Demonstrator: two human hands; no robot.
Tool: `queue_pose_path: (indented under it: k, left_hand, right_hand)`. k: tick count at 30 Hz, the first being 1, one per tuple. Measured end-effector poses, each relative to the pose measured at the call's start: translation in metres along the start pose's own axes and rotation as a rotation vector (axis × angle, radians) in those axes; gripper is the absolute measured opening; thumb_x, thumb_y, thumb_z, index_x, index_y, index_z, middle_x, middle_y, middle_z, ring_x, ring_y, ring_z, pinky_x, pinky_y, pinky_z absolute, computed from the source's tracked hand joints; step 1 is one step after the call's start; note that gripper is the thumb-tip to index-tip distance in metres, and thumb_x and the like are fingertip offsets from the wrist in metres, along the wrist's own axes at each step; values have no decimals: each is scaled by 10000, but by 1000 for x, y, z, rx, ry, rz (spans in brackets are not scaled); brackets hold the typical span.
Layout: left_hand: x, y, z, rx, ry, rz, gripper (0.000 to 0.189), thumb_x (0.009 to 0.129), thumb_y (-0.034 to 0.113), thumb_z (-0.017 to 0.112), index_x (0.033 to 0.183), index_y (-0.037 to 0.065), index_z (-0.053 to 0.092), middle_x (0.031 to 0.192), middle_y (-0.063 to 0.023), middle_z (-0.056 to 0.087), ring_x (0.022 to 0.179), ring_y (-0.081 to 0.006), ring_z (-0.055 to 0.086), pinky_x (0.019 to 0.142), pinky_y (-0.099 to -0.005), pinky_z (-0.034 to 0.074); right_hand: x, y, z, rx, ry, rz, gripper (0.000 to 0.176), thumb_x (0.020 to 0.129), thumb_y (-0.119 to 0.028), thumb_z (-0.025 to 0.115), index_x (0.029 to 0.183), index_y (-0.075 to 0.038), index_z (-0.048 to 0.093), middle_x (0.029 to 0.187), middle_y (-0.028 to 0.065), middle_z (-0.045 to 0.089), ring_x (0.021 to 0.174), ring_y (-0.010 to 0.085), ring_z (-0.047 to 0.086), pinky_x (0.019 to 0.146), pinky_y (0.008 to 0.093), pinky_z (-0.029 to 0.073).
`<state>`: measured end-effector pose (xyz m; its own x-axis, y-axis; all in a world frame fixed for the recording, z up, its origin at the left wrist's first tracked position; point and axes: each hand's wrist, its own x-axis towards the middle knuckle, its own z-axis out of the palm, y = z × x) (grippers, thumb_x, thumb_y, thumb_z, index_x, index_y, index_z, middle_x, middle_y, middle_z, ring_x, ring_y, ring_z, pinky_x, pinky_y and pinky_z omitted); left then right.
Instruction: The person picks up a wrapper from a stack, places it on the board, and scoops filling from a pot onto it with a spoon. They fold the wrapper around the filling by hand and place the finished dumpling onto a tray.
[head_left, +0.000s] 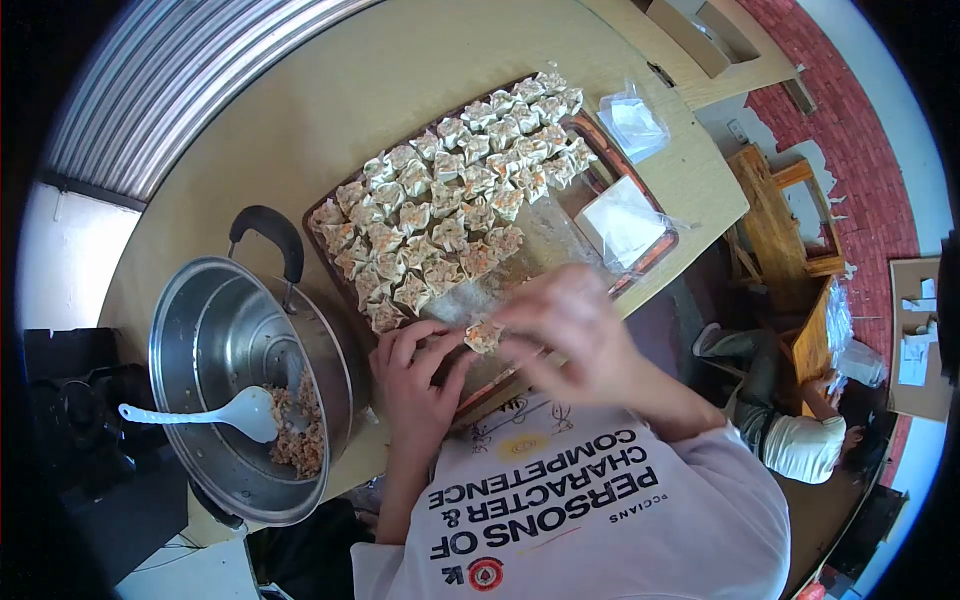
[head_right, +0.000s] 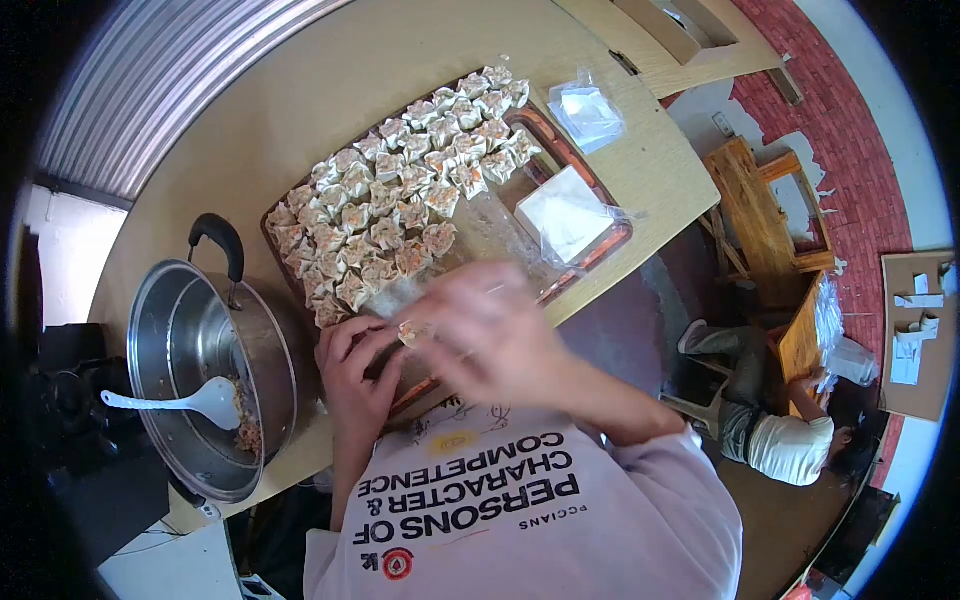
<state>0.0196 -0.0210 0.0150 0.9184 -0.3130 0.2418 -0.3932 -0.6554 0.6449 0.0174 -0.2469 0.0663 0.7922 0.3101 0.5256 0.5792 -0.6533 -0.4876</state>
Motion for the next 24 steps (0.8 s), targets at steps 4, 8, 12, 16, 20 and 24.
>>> queue_pose_path:
  k: [4,8,12,16,20,24]
  left_hand:
    - [-1,2,-1,-5,-11,16,265,807,246,850,1046,151,786,1124,29,671,1041,-234,600,935,-404,427]
    - [-4,8,5,-20,-26,6,253,801,266,855,1022,162,786,1093,43,676,1005,-221,614,894,-399,434]
    - [-5,13,2,49,2,3,278,800,294,861,1044,178,796,1088,50,672,989,-211,607,894,-398,427]
    - [-9,21,1,238,30,30,348,809,338,863,1134,224,812,1001,66,634,909,-189,576,853,-381,400]
    - [-14,20,7,286,14,49,356,837,346,844,1169,223,817,902,80,591,846,-158,546,803,-378,364]
    - [-16,21,12,286,7,64,333,861,329,823,1167,198,818,857,88,586,822,-138,541,804,-382,352]
  right_hand:
    - [-48,21,-5,-50,-80,339,560,761,-309,914,1224,-102,677,1141,81,660,1024,313,616,926,415,437]
    - [-51,9,16,-135,-128,297,674,730,-501,889,1249,-126,676,1187,48,597,1103,281,553,939,456,366]
    - [-49,11,23,-139,-143,241,622,713,-400,926,1242,-161,703,1206,20,612,1087,251,577,975,437,370]
    - [-60,9,30,-127,42,248,432,703,-216,922,1103,-141,778,1211,7,666,1016,220,616,917,417,391]
    - [-67,4,42,-132,140,199,252,736,-180,883,970,-132,801,1259,-20,693,997,190,617,921,409,368]
    - [-65,2,44,-127,158,268,280,729,-171,878,998,-135,809,1281,-30,701,995,194,602,917,414,367]
